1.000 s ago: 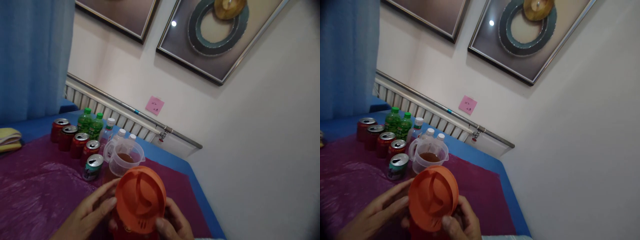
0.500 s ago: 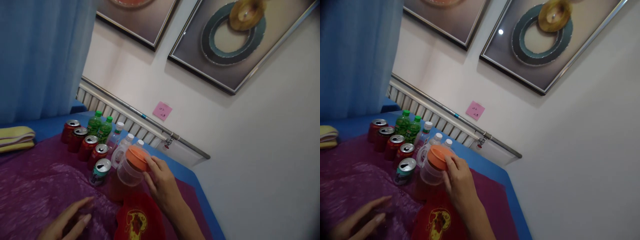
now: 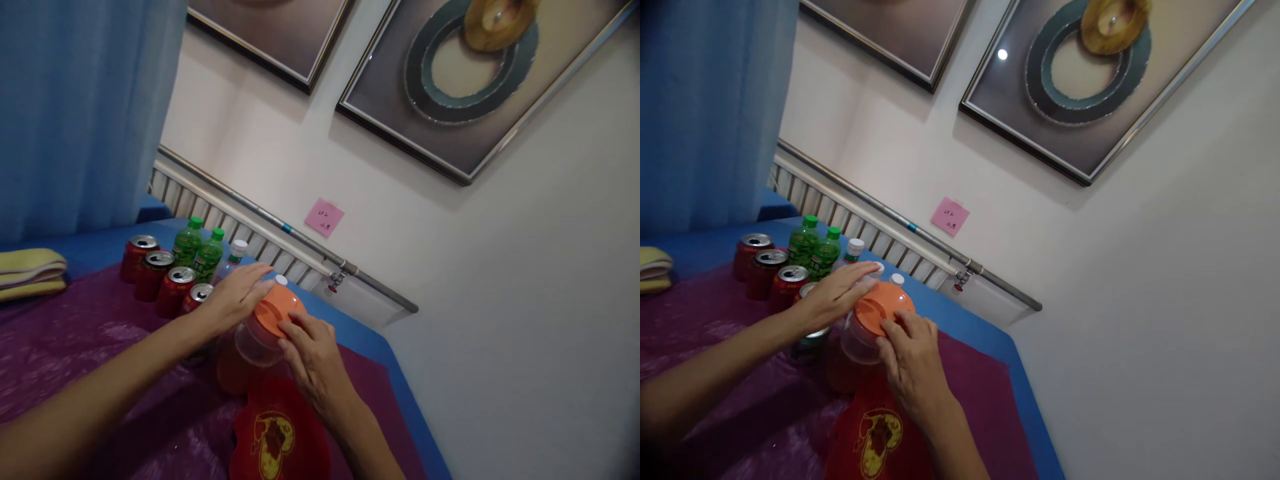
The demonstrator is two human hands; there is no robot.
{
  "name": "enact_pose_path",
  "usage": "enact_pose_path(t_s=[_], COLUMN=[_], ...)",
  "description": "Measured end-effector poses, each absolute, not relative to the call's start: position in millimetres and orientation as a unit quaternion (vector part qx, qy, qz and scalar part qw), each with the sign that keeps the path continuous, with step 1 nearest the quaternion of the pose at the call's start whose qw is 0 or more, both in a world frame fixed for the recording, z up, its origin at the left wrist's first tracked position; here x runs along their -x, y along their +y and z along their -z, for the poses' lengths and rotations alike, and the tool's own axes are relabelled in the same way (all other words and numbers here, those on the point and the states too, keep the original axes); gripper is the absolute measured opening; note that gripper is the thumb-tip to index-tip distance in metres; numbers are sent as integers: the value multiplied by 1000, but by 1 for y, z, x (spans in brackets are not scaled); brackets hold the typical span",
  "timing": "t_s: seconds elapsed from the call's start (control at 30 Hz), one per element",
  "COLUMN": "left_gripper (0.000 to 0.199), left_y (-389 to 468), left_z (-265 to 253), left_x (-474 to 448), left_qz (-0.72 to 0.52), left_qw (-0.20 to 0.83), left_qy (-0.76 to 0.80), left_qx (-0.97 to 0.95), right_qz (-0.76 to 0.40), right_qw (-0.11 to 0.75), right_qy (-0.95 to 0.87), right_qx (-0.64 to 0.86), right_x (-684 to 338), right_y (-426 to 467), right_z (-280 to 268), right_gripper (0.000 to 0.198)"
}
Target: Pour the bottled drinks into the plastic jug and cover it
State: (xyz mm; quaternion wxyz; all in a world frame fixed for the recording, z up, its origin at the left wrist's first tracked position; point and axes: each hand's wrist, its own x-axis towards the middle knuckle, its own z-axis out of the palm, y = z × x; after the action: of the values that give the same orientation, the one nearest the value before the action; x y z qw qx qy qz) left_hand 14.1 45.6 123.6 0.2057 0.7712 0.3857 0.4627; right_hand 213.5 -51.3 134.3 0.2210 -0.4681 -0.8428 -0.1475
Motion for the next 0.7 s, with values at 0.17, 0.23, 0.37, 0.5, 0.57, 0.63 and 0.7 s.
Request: enact_pose_path(t_s=[0.17,0.23,0.37,0.5,0.57,0.63,0.7], left_gripper=[52,53,54,55,59,67,72], left_y=[64,61,63,71,64,40,1], left_z=[-129,-126,-113,-109,-118,-132,-144], left_x=[-31,-29,-24,-26,-27,-24,-17], left_qz=[-369,-348,-329,-342,-362,-397,-438], left_qw=[229,233,236,245,247,251,274], left_qy=[338,343,359,364,369,382,397], left_qx=[-835,-841,-841,-831,-820,-796,-758], right_qz=[139,137,135,115,92,76,76], right_qw=[225,217,228,238,235,261,336], right_qy=[-822,-821,-811,-806,-811,-807,-778], right_qx=[503,511,522,529,528,524,525], right_x=[-226,-229,-228,-222,-221,-221,-223], right_y=[-44,-43,-42,-39,-43,-57,-82], right_z=[-118,-108,-96,-100,-105,-108,-106], right_gripper=[46,48,50,49,50,53,53])
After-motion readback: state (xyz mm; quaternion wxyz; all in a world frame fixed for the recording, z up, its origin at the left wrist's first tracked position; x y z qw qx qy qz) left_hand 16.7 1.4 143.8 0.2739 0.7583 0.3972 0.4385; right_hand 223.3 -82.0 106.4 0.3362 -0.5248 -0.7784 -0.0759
